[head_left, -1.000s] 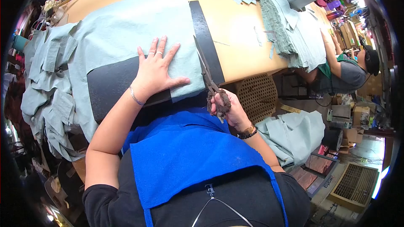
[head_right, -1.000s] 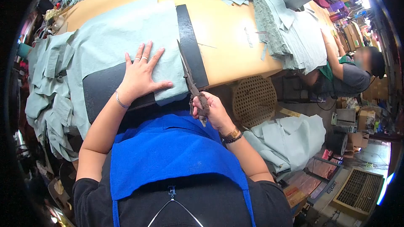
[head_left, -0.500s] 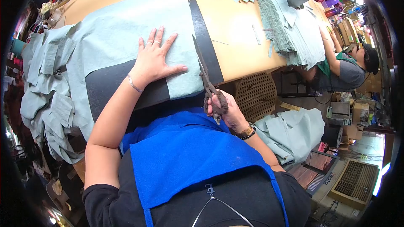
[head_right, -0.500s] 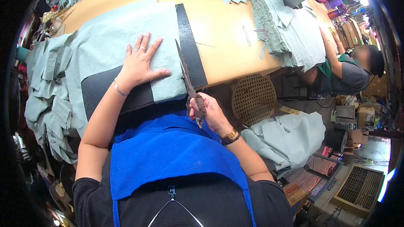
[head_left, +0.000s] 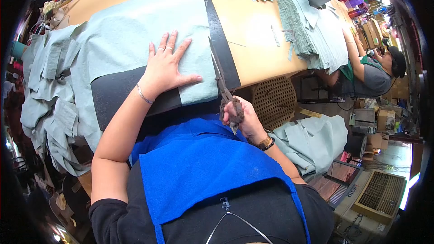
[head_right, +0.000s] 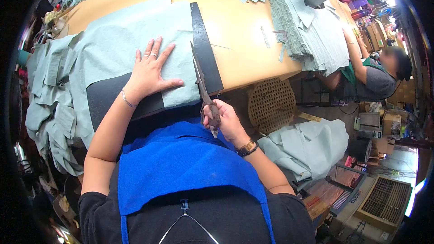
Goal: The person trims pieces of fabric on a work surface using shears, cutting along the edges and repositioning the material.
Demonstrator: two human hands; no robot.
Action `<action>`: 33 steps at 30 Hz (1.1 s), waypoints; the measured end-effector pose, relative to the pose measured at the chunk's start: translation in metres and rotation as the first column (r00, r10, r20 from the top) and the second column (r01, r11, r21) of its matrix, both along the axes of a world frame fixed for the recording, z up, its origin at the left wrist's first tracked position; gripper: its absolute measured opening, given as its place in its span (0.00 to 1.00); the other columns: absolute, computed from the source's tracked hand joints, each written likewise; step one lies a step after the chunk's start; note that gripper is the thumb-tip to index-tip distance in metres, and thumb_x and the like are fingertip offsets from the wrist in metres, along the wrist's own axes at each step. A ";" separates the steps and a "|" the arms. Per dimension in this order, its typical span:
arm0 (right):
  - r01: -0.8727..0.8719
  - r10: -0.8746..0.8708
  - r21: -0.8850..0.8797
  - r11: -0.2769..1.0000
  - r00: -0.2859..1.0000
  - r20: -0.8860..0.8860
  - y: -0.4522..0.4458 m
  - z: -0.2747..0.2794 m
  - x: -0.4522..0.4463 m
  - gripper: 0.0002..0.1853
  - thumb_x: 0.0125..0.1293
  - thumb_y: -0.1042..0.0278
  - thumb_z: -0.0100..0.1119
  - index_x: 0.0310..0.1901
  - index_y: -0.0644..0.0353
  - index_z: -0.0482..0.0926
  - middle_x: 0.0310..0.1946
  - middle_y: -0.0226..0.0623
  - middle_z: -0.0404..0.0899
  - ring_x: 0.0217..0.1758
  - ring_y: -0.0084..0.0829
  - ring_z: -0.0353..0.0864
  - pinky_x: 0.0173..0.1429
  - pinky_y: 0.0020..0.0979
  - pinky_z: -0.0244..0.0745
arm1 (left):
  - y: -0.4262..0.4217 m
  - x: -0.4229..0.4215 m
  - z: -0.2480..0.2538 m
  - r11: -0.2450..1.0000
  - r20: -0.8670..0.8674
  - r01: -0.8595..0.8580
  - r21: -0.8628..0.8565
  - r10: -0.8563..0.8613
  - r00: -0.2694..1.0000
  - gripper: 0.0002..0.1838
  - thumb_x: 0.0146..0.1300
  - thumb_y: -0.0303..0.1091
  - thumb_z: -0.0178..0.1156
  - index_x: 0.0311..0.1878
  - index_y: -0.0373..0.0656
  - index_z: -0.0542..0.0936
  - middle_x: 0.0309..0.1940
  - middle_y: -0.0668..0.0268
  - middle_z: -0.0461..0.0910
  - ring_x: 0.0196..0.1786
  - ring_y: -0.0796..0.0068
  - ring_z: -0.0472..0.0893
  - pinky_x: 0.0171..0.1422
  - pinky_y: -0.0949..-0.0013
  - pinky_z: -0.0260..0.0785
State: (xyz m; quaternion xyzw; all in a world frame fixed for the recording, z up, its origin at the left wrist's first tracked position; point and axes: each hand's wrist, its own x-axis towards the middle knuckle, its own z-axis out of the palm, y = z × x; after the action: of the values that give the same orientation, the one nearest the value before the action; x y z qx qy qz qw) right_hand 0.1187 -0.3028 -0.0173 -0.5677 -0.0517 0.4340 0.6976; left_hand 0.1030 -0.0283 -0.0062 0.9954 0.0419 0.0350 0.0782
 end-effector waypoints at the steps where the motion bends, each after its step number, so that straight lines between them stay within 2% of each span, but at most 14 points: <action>1: 0.001 -0.001 -0.003 1.000 1.000 -0.005 0.003 0.001 0.002 0.10 0.68 0.61 0.59 0.37 0.59 0.74 0.24 0.30 0.77 0.25 0.19 0.77 0.31 0.20 0.72 | -0.001 -0.002 0.000 1.000 -0.001 0.008 -0.006 -0.008 1.000 0.58 0.43 0.79 0.57 0.74 0.55 0.57 0.75 0.47 0.47 0.77 0.45 0.46 0.71 0.31 0.41; 8: 0.016 -0.018 0.044 0.999 0.999 0.040 0.003 -0.002 -0.001 0.09 0.67 0.63 0.60 0.37 0.59 0.74 0.24 0.31 0.77 0.25 0.20 0.76 0.31 0.21 0.73 | -0.003 -0.003 0.000 1.000 0.002 0.012 -0.003 -0.012 1.000 0.58 0.43 0.79 0.57 0.74 0.54 0.57 0.75 0.47 0.47 0.77 0.45 0.46 0.71 0.30 0.41; 11: 0.017 -0.017 0.005 1.000 1.000 0.022 0.001 -0.002 -0.004 0.09 0.67 0.63 0.60 0.38 0.59 0.75 0.24 0.31 0.77 0.25 0.20 0.76 0.32 0.21 0.73 | -0.003 -0.003 -0.001 1.000 0.005 0.014 -0.005 -0.014 1.000 0.59 0.43 0.79 0.57 0.74 0.54 0.57 0.75 0.47 0.47 0.77 0.45 0.46 0.71 0.30 0.41; 20: 0.052 -0.052 0.038 0.998 0.999 -0.002 0.011 -0.001 0.003 0.13 0.68 0.56 0.59 0.38 0.59 0.74 0.23 0.30 0.77 0.25 0.18 0.76 0.31 0.20 0.72 | -0.012 -0.014 0.003 0.999 -0.017 0.037 -0.024 -0.038 0.999 0.59 0.41 0.80 0.57 0.74 0.54 0.58 0.75 0.46 0.47 0.77 0.44 0.46 0.70 0.29 0.42; 25: 0.084 -0.084 0.070 0.994 0.996 -0.009 0.012 0.000 -0.007 0.12 0.69 0.59 0.59 0.38 0.59 0.74 0.23 0.29 0.77 0.24 0.18 0.75 0.31 0.20 0.72 | -0.011 -0.007 0.006 0.999 -0.040 0.043 -0.025 -0.044 0.998 0.59 0.42 0.80 0.57 0.74 0.55 0.58 0.75 0.46 0.48 0.77 0.44 0.46 0.70 0.29 0.42; 29: 0.088 -0.087 0.043 0.995 0.996 -0.019 0.015 0.002 -0.012 0.11 0.69 0.60 0.59 0.38 0.59 0.74 0.23 0.29 0.77 0.24 0.18 0.75 0.31 0.20 0.72 | -0.001 0.014 0.001 1.000 0.017 0.012 -0.002 -0.012 1.000 0.58 0.43 0.80 0.55 0.74 0.56 0.57 0.75 0.47 0.48 0.77 0.44 0.46 0.71 0.30 0.41; 33: 0.087 -0.086 0.050 0.995 0.996 -0.026 0.015 0.002 -0.009 0.12 0.70 0.58 0.58 0.37 0.59 0.74 0.23 0.29 0.76 0.25 0.18 0.76 0.31 0.21 0.73 | 0.001 0.015 -0.001 1.000 0.014 -0.001 0.031 0.000 1.000 0.58 0.43 0.80 0.55 0.74 0.57 0.57 0.75 0.49 0.48 0.77 0.45 0.46 0.71 0.30 0.40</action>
State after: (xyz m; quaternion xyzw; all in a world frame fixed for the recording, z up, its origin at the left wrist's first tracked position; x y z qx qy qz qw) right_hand 0.1097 -0.2882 -0.0157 -0.5462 -0.0297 0.4088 0.7305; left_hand 0.1183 -0.0277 -0.0074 0.9963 0.0411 0.0428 0.0629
